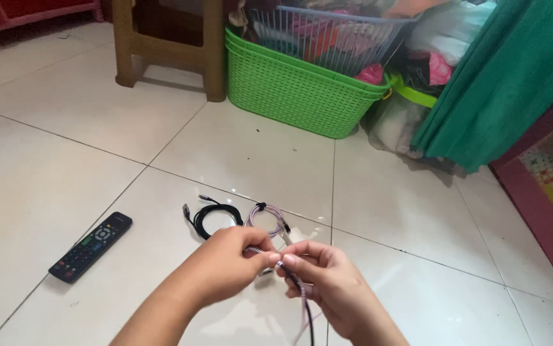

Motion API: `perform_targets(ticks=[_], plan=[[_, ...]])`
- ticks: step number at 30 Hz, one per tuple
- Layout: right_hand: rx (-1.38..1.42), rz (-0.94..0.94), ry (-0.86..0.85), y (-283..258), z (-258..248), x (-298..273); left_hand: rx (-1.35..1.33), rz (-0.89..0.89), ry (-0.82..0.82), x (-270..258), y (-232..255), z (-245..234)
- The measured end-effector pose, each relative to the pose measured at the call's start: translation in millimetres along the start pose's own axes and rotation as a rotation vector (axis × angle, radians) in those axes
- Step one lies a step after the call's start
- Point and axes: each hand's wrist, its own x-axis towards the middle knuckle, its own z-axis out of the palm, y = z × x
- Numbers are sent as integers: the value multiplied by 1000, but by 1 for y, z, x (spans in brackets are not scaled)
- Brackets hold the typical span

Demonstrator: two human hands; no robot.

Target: Organizing and untangling several charging cables and power adapters on the floor.

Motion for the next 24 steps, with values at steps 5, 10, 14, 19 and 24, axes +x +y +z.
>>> perform_targets(ticks=[5,10,14,19,24], plan=[[-179,-54,47,21,20,3,-44,-252,60,-25,-13,6],[-569,-305,225,41,38,-1,-20,-280,177,-37,-27,9],[-750,-532,212,47,48,-9,-77,-292,233,-41,-43,13],[-942,-567,241,46,66,-12,-1,-300,293,-47,-48,17],[-982,-525,293,50,71,-14,-52,-305,273,-59,-49,19]])
